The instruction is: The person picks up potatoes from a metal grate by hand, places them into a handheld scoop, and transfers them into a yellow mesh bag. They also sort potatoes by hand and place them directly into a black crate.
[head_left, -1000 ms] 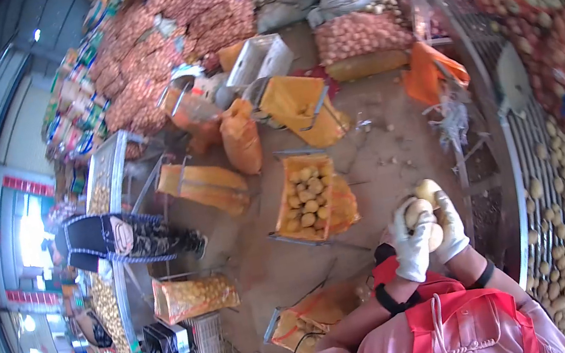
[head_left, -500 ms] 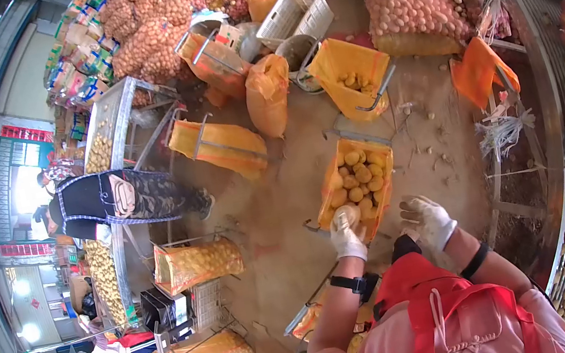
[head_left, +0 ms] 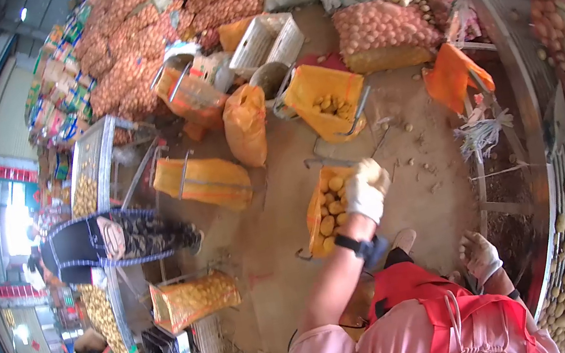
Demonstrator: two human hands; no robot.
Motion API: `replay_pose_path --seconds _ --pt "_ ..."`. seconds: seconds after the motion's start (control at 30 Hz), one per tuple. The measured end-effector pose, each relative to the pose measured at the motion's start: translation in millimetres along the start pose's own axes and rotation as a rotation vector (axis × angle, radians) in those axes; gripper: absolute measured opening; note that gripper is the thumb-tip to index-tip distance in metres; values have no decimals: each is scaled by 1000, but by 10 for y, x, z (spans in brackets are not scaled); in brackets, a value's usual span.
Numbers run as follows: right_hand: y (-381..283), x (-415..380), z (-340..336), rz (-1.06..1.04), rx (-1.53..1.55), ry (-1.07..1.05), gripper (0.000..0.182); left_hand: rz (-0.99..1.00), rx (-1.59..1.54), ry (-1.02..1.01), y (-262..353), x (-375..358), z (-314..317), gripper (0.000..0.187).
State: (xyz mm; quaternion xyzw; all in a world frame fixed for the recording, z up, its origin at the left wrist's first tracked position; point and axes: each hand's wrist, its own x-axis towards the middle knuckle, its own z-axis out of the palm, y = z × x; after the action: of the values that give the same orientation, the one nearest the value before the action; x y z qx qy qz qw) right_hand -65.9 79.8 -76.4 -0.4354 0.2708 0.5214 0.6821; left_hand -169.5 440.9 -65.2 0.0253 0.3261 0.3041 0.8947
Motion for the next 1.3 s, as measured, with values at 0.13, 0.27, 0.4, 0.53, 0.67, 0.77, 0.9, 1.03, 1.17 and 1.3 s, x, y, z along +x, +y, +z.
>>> replay_pose_path --seconds 0.13,0.27,0.4,0.53,0.67,0.77,0.9,1.03,1.17,1.3 --pt "22 -268 -7 -39 113 47 24 230 54 -80 589 714 783 32" --pt "134 -296 -398 -103 235 -2 23 178 510 -87 183 309 1191 44" --pt "128 -765 -526 -263 335 1 8 -345 667 -246 -697 316 498 33" --pt "206 -1175 -985 -433 189 351 32 -881 669 -278 -1670 68 21 32" --pt "264 -1612 -1671 -530 348 425 32 -937 968 -257 -2564 -530 65 36" --pt "461 -1932 -2313 -621 423 462 33 -944 1132 -330 -3125 -838 138 37" --pt "707 -2359 -3116 -753 524 613 31 -926 1306 -441 -3889 -1424 302 38" --pt "678 -2818 -3747 -899 346 954 27 -949 1399 -578 -4522 -1926 361 38" --pt "305 -3200 -4192 -982 53 1189 24 -891 1514 -692 -4894 -2316 396 35" --pt "-235 -3160 -4279 -893 -507 1302 38 -861 1571 -773 -5200 -2479 479 41"
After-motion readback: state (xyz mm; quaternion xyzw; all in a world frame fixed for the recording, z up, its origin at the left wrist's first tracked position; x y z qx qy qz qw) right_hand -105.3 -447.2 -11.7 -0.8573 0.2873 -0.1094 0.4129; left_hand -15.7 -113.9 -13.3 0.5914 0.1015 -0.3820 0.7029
